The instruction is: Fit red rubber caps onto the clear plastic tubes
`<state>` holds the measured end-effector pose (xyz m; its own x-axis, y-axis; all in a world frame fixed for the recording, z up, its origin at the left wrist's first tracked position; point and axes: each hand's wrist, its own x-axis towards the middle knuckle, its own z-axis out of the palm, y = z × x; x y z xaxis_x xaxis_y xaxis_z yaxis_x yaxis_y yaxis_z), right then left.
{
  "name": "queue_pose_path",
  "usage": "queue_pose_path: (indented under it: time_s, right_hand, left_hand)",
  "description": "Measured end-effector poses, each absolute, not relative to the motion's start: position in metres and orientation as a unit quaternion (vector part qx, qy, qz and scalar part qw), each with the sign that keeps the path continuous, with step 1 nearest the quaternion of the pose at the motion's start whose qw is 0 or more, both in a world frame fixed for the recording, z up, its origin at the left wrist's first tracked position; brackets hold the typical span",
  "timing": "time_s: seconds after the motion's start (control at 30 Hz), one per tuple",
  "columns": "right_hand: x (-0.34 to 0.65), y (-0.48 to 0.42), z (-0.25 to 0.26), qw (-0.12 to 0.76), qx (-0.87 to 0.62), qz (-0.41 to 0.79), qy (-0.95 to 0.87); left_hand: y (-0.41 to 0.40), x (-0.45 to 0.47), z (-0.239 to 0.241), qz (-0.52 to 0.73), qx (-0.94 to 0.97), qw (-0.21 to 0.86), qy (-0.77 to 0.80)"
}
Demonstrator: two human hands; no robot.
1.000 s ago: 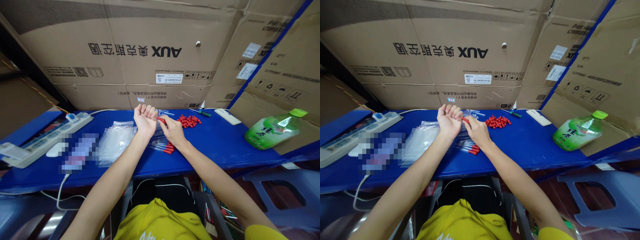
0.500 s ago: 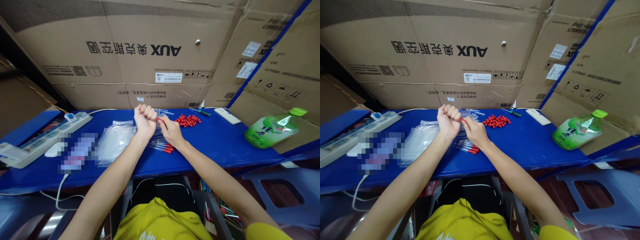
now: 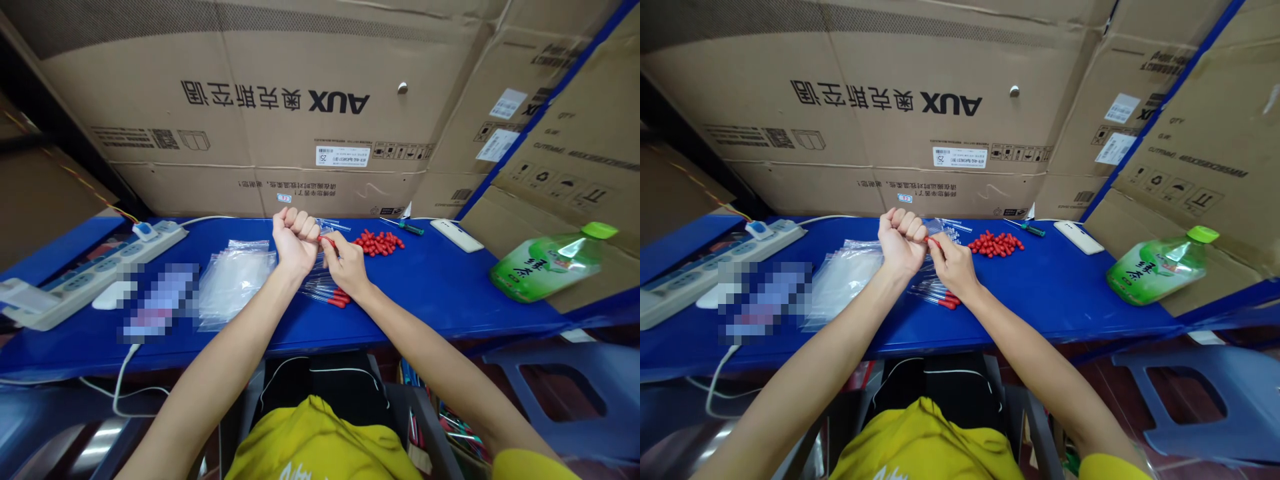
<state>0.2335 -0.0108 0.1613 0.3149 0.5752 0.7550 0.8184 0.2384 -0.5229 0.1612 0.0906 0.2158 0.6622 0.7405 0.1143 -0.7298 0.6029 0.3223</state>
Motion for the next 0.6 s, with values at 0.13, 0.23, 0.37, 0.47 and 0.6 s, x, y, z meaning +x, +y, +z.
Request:
queue_pose_path:
  time_s: [0.13, 0.23, 0.37, 0.47, 0.6]
  right_hand:
    - [0.2356, -0.0112, 0.1612, 0.517, -0.612, -0.11, -0.588]
    - [0.237, -0.0116, 0.1603, 0.506, -0.611, -0.115, -0.598]
    - [0.2384, -0.0113, 0.1588, 0.495, -0.613, -0.117, -0.605]
    - [0.24, -0.0112, 0.1582, 0.481, -0.625, -0.119, -0.603]
    - [0.2417, -0.0127, 0.1596, 0.483, -0.623, -0.104, -0.606]
  left_hand:
    - [0.0924, 0.1617, 0.2141, 0.417, 0.17, 0.893, 0.01]
    - [0.0921, 0.1615, 0.2144, 0.413, 0.168, 0.895, -0.006]
    - [0.0904, 0.1604, 0.2163, 0.408, 0.173, 0.896, 0.004]
    - [0.0895, 0.1609, 0.2162, 0.408, 0.182, 0.894, 0.02]
    - [0.0906, 0.1629, 0.213, 0.412, 0.183, 0.893, 0.024]
